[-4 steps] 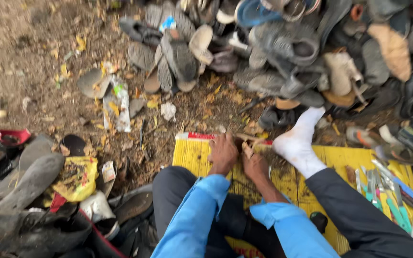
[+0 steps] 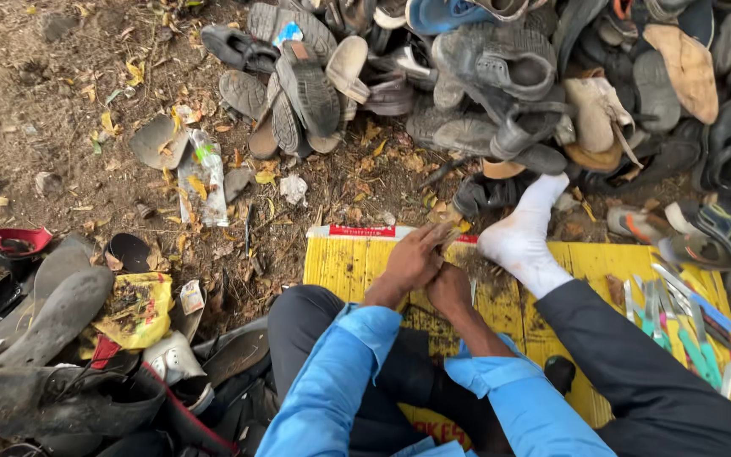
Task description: The person sits on the ground and uses a knife to scrape and clean the soles of several worn shoes. They handle each shoe one at a time, scraping the sole and then placing it aside.
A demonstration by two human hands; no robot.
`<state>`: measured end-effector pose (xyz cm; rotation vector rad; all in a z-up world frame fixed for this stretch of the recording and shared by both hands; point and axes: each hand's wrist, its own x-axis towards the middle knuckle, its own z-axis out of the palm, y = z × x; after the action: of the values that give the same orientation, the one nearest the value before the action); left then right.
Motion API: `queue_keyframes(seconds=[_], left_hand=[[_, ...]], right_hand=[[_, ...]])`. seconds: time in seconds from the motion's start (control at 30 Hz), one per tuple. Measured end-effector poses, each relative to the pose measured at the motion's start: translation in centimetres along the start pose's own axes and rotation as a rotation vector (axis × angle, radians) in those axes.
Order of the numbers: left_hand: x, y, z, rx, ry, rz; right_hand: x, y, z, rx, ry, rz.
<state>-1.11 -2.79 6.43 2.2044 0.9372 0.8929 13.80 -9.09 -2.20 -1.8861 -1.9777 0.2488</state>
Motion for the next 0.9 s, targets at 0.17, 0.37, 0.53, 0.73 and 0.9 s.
queue_keyframes(seconds=[0.17,0.37,0.53,0.73,0.9], left_hand=[[0.3,1.2,-1.2,-0.174,-0.085,-0.085],[1.0,-6.0,3.0,-0.423,0.194,-0.843],[0.6,-12.1,10.0,0.016,0.125,-0.755],[1.4,-5.8,9.4,0.081,0.159,-0.616],[0.5,1.8,5.8,0.092,0.168,-0.222]], right_hand=[[-1.2,-1.9,-6.3,0.355,-0.118,0.116],[-3.0,-3.0,-9.7,0.141,-0.298,0.211],[-6.1,-3.1,-9.5,0.277,-0.101,0.193],[-4.5,-2.0,-10.6,0.354,0.015,0.377],[0.6,-1.3,-14.5,0.558,0.043,0.485]])
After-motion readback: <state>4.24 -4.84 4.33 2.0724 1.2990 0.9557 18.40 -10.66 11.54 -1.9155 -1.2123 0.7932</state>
